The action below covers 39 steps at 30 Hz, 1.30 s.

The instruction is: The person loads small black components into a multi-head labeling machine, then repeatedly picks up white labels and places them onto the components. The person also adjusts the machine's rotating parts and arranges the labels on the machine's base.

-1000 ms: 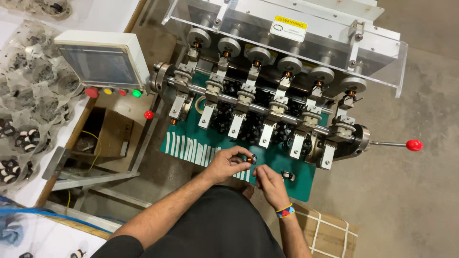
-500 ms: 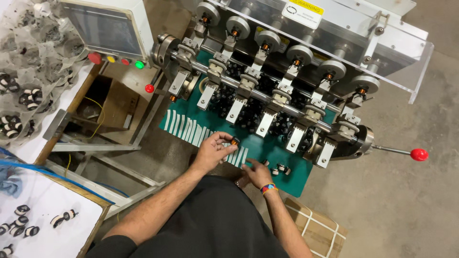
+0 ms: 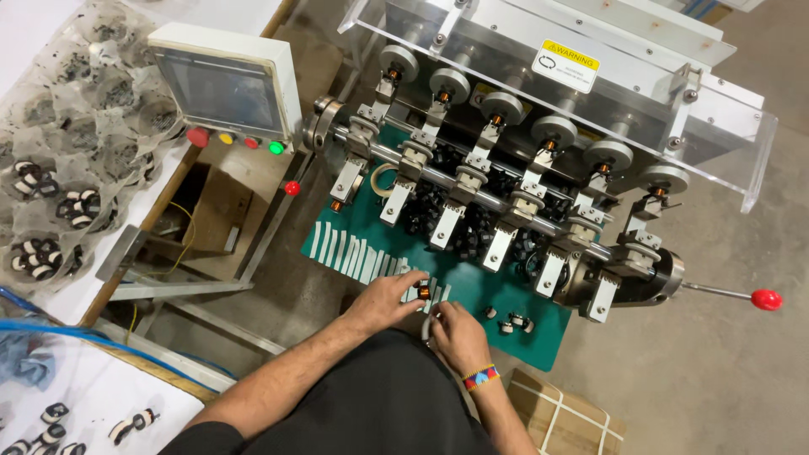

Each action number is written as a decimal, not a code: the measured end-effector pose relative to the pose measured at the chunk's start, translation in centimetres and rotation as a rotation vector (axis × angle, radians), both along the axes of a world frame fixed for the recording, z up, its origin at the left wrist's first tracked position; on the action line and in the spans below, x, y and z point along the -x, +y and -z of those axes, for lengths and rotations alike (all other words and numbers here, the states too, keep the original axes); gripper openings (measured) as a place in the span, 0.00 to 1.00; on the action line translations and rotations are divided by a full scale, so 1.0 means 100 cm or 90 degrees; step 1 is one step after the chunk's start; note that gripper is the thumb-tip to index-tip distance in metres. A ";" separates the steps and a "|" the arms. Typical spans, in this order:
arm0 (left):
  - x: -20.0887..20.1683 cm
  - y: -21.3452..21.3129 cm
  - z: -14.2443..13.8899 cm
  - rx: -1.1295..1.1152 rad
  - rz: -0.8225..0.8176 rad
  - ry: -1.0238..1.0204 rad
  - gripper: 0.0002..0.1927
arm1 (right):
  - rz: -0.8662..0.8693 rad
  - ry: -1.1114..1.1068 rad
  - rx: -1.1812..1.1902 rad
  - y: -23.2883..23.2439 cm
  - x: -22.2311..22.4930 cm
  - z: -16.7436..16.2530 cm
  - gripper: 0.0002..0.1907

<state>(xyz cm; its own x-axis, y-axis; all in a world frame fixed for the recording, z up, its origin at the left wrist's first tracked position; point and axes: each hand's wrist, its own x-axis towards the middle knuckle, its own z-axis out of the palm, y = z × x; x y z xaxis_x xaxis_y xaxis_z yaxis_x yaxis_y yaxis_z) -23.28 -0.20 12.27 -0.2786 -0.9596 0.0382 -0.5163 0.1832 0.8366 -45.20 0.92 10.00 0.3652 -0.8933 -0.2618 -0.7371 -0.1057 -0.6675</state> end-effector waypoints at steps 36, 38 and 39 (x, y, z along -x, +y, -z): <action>-0.070 -0.057 -0.048 0.259 0.142 0.059 0.17 | 0.406 -0.515 -0.263 0.023 -0.055 -0.029 0.23; -0.066 -0.054 -0.052 0.299 0.192 0.027 0.15 | 0.482 -0.490 -0.408 0.013 -0.049 -0.024 0.33; -0.062 -0.052 -0.054 0.328 0.229 -0.002 0.14 | 0.515 -0.477 -0.477 0.008 -0.044 -0.021 0.39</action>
<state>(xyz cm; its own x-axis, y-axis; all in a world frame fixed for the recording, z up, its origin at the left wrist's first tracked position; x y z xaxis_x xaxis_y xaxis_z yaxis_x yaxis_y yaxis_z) -17.11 -5.38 17.66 -0.5822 -0.6643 0.4687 -0.3495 0.7250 0.5935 -40.83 1.70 12.12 0.0739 -0.6549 -0.7521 0.1499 0.7529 -0.6408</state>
